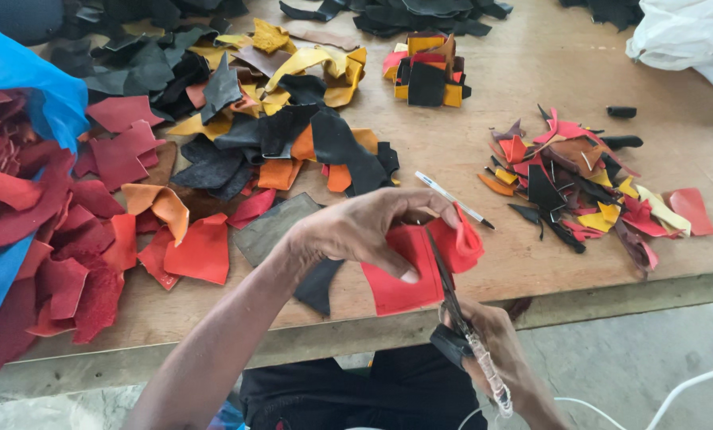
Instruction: The person marks colorful leather scraps with a pen, cuts them into specific shapes using scissors, and uses a handheld abrasive tool to smooth or thin the edges of the pieces.
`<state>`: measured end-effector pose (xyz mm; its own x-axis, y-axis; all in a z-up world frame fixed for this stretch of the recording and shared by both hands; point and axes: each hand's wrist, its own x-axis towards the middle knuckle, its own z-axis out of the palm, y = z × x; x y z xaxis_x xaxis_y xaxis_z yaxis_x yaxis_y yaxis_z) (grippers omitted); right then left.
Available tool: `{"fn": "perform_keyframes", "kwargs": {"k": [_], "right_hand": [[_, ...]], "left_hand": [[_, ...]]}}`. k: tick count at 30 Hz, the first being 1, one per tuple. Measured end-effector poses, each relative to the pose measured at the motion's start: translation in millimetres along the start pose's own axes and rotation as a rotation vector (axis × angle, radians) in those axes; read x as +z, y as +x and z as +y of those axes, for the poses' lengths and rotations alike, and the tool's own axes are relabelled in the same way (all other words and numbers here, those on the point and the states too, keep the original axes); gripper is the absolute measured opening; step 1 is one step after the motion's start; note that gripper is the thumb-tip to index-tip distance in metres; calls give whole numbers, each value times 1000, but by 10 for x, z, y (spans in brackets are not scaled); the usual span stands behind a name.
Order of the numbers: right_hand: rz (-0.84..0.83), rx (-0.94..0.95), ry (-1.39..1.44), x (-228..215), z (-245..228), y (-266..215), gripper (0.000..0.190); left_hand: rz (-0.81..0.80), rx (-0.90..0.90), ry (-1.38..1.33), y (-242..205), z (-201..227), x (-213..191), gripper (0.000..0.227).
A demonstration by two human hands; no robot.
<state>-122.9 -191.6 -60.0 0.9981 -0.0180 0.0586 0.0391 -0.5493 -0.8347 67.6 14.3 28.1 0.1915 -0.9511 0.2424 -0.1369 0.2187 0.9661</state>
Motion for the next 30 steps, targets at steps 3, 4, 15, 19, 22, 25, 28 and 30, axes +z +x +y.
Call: {"fn": "perform_keyframes", "kwargs": {"k": [3,4,15,19,22,25,28,30], "right_hand": [[-18,83,-19,1,-10,17,30],[-4,45,-10,1,-18,30,28],[99,-185,222,125,207,-31,13],[75,21,139,129,402,-116,34],[57,-34,67,92,549,-260,70],[-19,11,-65,65,712,-314,71],[3,-41,-102,103,869,-368,71],[90,-154,-161,189,970,-381,70]], "left_hand": [[-2,-85,-168,19,-47,38,72],[-7,-81,-201,27,-55,45,72],[-52,-45,-274,120,-96,93,76],[-56,-48,-275,128,-95,114,74],[-53,-83,-291,110,-77,124,73],[-27,-75,-202,119,-84,149,72],[-24,-52,-175,118,-116,177,73],[-37,-60,-258,136,-115,188,75]]}}
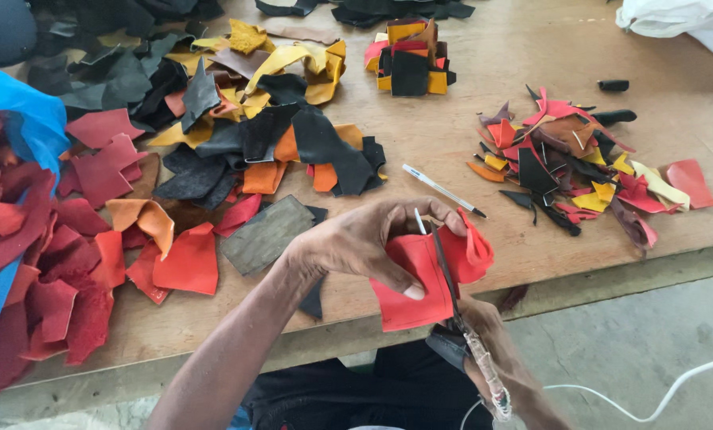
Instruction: The person marks colorful leather scraps with a pen, cuts them into specific shapes using scissors, and uses a handheld abrasive tool to smooth or thin the edges of the pieces.
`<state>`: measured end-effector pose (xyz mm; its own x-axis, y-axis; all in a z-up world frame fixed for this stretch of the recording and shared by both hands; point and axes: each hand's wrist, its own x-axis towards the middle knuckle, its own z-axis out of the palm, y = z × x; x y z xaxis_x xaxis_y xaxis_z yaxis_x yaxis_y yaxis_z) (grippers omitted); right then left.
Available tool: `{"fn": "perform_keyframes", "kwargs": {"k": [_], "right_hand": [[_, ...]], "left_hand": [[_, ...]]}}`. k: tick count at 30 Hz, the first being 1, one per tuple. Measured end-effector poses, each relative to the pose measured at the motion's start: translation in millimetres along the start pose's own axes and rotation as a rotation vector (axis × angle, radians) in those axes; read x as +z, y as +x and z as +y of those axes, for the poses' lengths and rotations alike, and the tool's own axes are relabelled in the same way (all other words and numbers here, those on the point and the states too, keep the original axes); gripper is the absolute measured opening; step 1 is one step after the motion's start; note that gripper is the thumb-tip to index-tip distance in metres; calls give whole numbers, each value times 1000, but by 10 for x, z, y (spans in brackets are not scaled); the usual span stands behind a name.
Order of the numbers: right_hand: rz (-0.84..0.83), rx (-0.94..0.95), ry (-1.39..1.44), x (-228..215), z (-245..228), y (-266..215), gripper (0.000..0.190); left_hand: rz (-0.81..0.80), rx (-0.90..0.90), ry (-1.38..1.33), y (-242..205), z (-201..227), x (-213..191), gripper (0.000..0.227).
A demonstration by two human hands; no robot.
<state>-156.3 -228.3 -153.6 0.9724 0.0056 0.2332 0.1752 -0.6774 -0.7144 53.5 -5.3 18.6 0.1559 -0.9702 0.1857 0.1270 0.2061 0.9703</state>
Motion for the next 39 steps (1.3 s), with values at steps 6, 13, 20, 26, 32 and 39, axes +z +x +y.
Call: {"fn": "perform_keyframes", "kwargs": {"k": [6,13,20,26,32,39], "right_hand": [[-21,208,-62,254,135,48,30],[283,433,847,-139,-326,157,31],[398,125,557,-702,-578,115,4],[429,312,700,-771,-280,-41,19],[324,434,682,-699,-188,48,17],[109,720,603,-568,-438,317,5]], "left_hand": [[-15,-54,43,18,-18,0,84],[8,-83,97,280,-291,-223,93],[98,204,61,1927,-787,-714,96],[195,58,-53,2006,-1353,-1015,87],[355,81,-111,1434,-963,-902,57],[316,97,-77,356,-357,-447,71]]}}
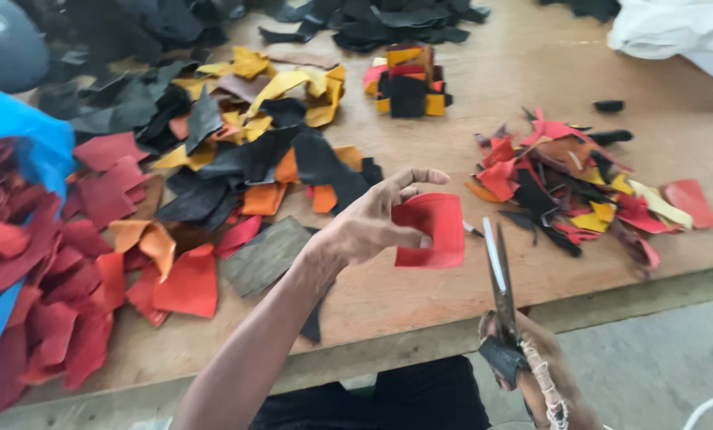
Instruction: The person marks colorful leather scraps with a pen, cuts them into specific shapes using scissors, and uses a handheld abrasive tool to smooth or thin the edges of the pieces.
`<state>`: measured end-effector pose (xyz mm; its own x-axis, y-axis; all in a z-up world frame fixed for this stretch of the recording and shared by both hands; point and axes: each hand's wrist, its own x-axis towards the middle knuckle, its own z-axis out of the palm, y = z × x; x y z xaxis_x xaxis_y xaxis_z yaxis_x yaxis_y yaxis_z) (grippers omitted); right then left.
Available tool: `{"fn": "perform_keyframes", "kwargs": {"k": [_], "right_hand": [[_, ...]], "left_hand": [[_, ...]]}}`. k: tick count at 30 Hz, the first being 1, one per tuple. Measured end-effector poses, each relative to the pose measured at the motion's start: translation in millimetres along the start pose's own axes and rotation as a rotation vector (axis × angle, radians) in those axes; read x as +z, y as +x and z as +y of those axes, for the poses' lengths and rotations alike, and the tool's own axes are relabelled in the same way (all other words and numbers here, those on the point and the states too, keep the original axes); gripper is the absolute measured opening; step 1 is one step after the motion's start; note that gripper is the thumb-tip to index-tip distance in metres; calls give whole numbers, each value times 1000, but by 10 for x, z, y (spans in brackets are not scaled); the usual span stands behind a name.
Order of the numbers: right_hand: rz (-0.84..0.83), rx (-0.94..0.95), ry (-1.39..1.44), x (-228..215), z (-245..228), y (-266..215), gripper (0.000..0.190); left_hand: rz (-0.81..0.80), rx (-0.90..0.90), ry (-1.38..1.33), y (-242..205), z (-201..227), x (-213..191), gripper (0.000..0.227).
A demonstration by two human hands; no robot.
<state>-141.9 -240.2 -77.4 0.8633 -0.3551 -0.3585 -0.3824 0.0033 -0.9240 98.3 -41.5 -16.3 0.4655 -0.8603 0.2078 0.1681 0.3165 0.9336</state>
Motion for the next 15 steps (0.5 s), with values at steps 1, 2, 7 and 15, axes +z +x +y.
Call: {"fn": "perform_keyframes", "kwargs": {"k": [1,2,7,15], "right_hand": [[-101,-138,-43,36,-28,-34,7],[-202,-278,-83,68,-59,-65,13],[-208,-508,-466,238,-201,-127,19],[32,160,-22,263,-4,78,30]], "left_hand": [[4,27,34,-115,37,27,74],[61,20,-14,-204,64,46,70],[139,-9,-123,-479,84,60,56],[176,41,-5,-639,31,42,51]]}}
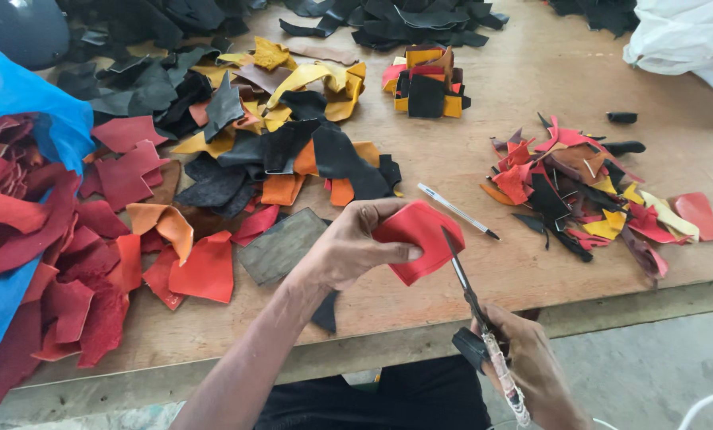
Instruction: The person marks colorful leather scraps with a pen, cuts them into specific shapes using scissors, and uses a handheld abrasive tool to smooth or thin the edges of the pieces.
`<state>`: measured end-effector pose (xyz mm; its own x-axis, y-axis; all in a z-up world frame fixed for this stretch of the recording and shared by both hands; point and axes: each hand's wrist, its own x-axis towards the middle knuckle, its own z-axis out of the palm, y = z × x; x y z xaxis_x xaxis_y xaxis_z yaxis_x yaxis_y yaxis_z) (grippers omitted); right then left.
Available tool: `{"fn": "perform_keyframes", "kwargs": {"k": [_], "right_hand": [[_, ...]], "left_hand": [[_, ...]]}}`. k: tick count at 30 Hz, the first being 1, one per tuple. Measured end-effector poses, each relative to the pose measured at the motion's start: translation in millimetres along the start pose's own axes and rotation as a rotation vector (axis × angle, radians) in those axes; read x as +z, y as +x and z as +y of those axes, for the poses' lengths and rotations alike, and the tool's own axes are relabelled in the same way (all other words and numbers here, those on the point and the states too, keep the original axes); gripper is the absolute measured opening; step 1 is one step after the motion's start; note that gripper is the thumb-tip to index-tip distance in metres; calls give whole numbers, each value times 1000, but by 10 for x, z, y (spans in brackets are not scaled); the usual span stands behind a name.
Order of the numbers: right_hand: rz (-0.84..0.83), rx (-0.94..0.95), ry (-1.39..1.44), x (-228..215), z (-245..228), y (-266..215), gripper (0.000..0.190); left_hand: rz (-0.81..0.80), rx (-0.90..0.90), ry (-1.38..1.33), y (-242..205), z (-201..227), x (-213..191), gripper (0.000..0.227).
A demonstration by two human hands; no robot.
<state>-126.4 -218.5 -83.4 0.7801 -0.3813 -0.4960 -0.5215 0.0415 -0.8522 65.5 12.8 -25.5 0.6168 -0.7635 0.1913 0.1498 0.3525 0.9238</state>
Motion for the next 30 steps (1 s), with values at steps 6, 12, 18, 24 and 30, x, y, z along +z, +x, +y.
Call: {"fn": "perform_keyframes", "kwargs": {"k": [6,12,18,24,30], "right_hand": [[-146,-287,-258,88,-17,-87,16],[-254,-348,64,372,-191,-211,19],[-65,-765,-461,362,-422,-313,23],[46,-1009,-591,401,-594,-331,23],[-63,-839,-605,396,-719,-360,20]], "left_hand": [[284,84,68,9,-95,125,49],[397,310,82,45,-185,289,35],[342,374,8,38,-84,476,35],[424,327,-83,59,36,532,39],[543,376,163,5,101,519,34]]}}
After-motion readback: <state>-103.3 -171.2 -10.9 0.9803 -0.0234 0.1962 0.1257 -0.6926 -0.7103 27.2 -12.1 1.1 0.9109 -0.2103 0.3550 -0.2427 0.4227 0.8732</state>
